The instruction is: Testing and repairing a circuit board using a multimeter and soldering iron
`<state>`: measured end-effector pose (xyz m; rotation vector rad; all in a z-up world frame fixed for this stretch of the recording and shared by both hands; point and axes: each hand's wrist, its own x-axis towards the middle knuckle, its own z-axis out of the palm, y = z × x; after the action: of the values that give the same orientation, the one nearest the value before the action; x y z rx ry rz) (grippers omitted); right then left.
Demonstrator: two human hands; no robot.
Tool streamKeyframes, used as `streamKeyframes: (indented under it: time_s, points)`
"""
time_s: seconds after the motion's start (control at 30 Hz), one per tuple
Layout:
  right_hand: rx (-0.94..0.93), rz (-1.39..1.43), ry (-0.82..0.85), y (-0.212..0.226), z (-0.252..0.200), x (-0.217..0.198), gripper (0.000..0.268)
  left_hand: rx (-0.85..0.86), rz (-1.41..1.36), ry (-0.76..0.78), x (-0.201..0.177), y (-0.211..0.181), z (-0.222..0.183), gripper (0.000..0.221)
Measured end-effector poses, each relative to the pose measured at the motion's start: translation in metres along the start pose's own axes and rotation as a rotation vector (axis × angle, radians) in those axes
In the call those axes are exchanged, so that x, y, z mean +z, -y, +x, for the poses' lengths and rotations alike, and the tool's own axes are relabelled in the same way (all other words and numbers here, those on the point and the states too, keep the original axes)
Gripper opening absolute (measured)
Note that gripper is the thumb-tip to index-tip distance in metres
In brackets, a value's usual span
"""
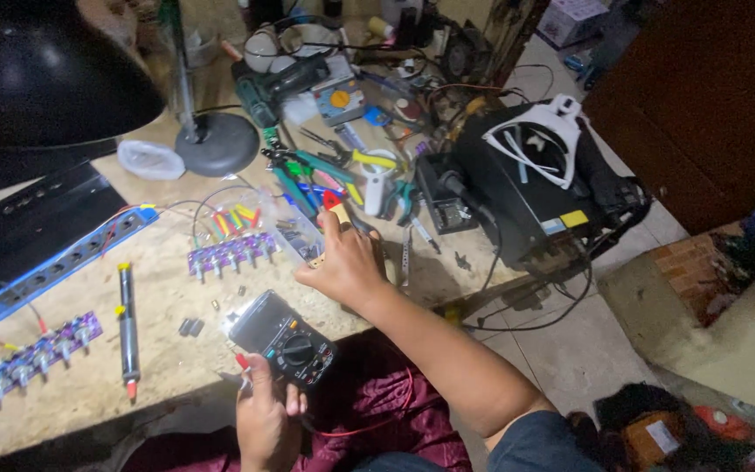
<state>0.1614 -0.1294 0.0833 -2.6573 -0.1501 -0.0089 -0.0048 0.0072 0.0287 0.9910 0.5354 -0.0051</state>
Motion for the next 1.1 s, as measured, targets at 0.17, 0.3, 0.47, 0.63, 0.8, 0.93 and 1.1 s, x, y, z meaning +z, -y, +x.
streamKeyframes:
  time_s: [0.17,0.3,0.47,0.63,0.8,0.93,1.1]
  points:
    - [-0.047,0.038,-0.181,-0.004,-0.049,-0.115,0.059,-0.039,-0.080,-0.092,0.017,0.000,0.002,0.045]
    - [0.337,0.062,-0.147,-0.028,-0.088,-0.213,0.079,0.007,0.018,0.008,0.016,-0.001,0.011,0.053]
    - [0.494,-0.014,-0.398,-0.086,-0.127,-0.262,0.073,0.084,0.619,0.245,-0.010,0.006,0.055,0.080]
    - [0.594,-0.012,-0.335,-0.127,-0.151,-0.261,0.076,0.065,0.789,0.191,0.006,-0.001,0.078,0.088]
    - [0.723,-0.124,-0.295,-0.143,-0.145,-0.250,0.073,0.034,0.866,0.132,0.008,0.007,0.104,0.080]
    - [0.713,-0.170,-0.295,-0.140,-0.135,-0.250,0.073,0.035,0.873,0.129,0.024,0.000,0.105,0.082]
    - [0.519,-0.180,-0.402,-0.159,-0.125,-0.243,0.067,0.028,0.776,0.082,0.035,-0.002,0.106,0.074]
